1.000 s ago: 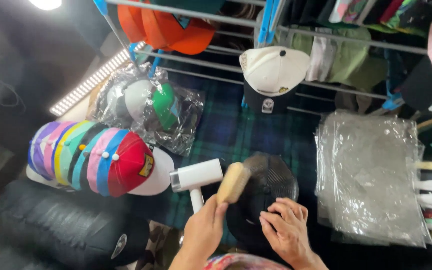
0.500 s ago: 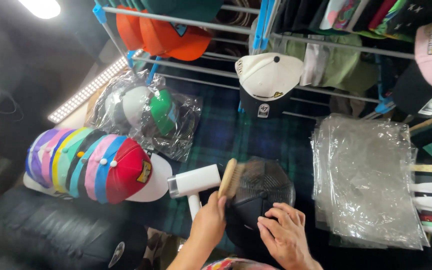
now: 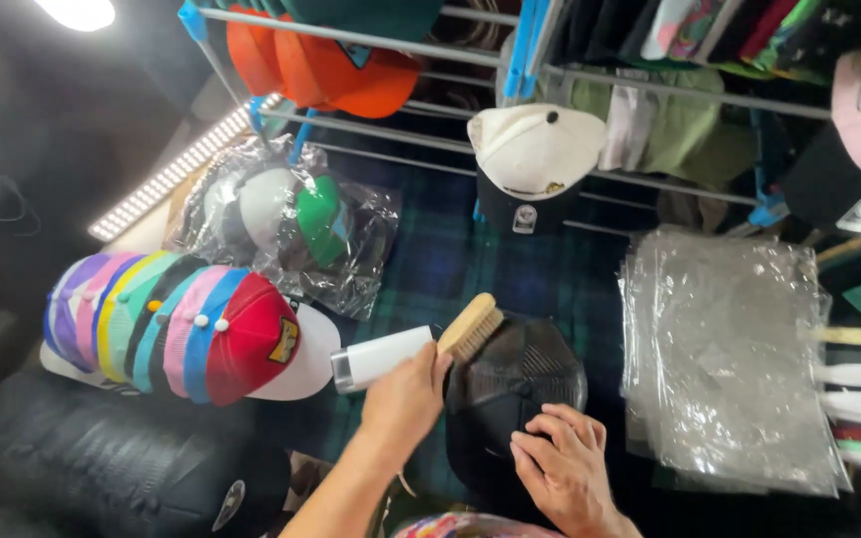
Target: The person is cleaning a black mesh hat using a brush and a lint roller at a packing station.
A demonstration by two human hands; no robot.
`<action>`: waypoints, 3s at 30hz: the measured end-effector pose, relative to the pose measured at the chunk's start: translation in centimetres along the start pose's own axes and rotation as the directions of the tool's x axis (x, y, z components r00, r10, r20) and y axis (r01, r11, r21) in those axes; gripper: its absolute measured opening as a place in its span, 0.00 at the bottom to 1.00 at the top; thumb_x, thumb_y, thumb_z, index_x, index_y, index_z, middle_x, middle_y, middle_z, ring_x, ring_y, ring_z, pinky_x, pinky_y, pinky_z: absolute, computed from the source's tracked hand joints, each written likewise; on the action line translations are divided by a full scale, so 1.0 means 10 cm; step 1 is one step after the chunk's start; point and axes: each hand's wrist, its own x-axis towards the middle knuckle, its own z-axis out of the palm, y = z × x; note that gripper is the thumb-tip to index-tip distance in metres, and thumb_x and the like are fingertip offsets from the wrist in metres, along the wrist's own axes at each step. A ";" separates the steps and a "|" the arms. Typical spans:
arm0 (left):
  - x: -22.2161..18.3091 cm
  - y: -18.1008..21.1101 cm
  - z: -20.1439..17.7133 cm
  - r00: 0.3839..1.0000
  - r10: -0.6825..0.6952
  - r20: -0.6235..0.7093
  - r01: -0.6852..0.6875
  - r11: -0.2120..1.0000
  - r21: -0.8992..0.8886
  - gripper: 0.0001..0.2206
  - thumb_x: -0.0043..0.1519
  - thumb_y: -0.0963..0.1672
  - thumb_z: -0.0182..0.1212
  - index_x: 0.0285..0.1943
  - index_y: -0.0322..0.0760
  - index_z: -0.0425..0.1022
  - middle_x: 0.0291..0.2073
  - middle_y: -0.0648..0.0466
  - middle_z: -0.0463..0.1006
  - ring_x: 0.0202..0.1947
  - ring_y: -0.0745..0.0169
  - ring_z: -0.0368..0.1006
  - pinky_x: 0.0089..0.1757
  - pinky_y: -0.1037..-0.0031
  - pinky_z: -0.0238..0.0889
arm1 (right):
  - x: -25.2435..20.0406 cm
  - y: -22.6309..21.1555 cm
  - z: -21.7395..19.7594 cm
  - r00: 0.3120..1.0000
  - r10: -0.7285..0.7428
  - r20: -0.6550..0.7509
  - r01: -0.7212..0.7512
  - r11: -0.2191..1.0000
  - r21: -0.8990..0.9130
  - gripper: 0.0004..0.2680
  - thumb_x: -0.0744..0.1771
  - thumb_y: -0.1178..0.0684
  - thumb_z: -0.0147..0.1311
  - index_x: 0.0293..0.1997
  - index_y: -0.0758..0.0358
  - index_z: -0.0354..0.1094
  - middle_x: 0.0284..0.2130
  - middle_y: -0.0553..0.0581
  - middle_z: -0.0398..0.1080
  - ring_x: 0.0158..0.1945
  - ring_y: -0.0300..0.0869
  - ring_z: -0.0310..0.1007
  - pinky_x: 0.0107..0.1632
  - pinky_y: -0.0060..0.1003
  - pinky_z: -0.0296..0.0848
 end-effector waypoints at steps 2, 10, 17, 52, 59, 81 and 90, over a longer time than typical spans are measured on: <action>0.05 0.22 -0.26 0.999 0.025 0.036 -0.028 0.997 0.069 0.21 0.68 0.56 0.43 0.63 0.49 0.67 0.35 0.45 0.80 0.35 0.30 0.76 0.32 0.41 0.65 | 0.09 -0.02 -0.03 0.999 -0.005 0.035 0.004 1.000 0.020 0.02 0.63 0.51 0.62 0.36 0.48 0.76 0.39 0.44 0.70 0.55 0.46 0.70 0.53 0.44 0.61; 0.86 -0.48 0.34 0.943 -0.117 0.311 0.051 0.976 0.212 0.15 0.69 0.48 0.42 0.48 0.35 0.73 0.40 0.37 0.80 0.42 0.28 0.76 0.41 0.46 0.68 | -0.01 0.03 0.03 1.000 0.025 0.019 -0.025 1.000 0.017 0.03 0.62 0.51 0.64 0.36 0.47 0.76 0.39 0.45 0.71 0.55 0.46 0.70 0.52 0.44 0.62; 0.30 0.37 -0.59 0.963 0.137 0.234 -0.133 0.991 -0.031 0.16 0.68 0.56 0.49 0.40 0.45 0.69 0.34 0.51 0.82 0.37 0.39 0.76 0.36 0.52 0.63 | -0.06 0.08 0.08 0.999 0.025 0.047 -0.028 0.998 0.052 0.03 0.62 0.51 0.62 0.36 0.48 0.78 0.41 0.45 0.70 0.54 0.48 0.69 0.51 0.48 0.62; -0.45 -0.12 0.23 0.967 -0.256 0.001 0.255 0.967 0.021 0.13 0.69 0.54 0.43 0.44 0.47 0.64 0.32 0.47 0.81 0.34 0.27 0.75 0.35 0.41 0.63 | 0.07 0.33 0.07 0.983 0.183 -0.032 -0.179 0.979 0.100 0.06 0.67 0.52 0.56 0.45 0.58 0.73 0.44 0.54 0.69 0.56 0.52 0.70 0.61 0.47 0.64; -1.19 -0.55 1.57 0.969 -0.246 0.010 0.229 0.885 -0.405 0.16 0.70 0.54 0.39 0.58 0.46 0.62 0.37 0.39 0.80 0.36 0.21 0.72 0.34 0.42 0.59 | 0.08 0.48 0.28 0.921 0.375 0.105 -0.382 0.923 0.050 0.13 0.70 0.45 0.47 0.60 0.49 0.73 0.61 0.54 0.62 0.70 0.53 0.59 0.66 0.53 0.56; -1.27 -0.22 1.05 0.625 -0.471 0.622 0.508 -0.360 -0.783 0.33 0.63 0.58 0.43 0.68 0.37 0.74 0.65 0.50 0.78 0.68 0.56 0.69 0.65 0.63 0.56 | -0.67 -0.05 0.20 0.385 0.116 0.916 -0.354 0.935 0.031 0.22 0.69 0.32 0.44 0.63 0.55 0.64 0.54 0.54 0.75 0.54 0.53 0.75 0.52 0.45 0.72; -1.14 -0.50 1.44 0.769 -0.139 0.624 0.382 -0.682 -0.623 0.42 0.63 0.67 0.36 0.58 0.28 0.75 0.48 0.37 0.81 0.52 0.43 0.75 0.53 0.58 0.65 | -0.55 -0.29 0.18 0.305 0.276 0.912 -0.138 0.960 -0.244 0.16 0.70 0.28 0.37 0.43 0.46 0.60 0.34 0.49 0.77 0.37 0.57 0.78 0.33 0.58 0.70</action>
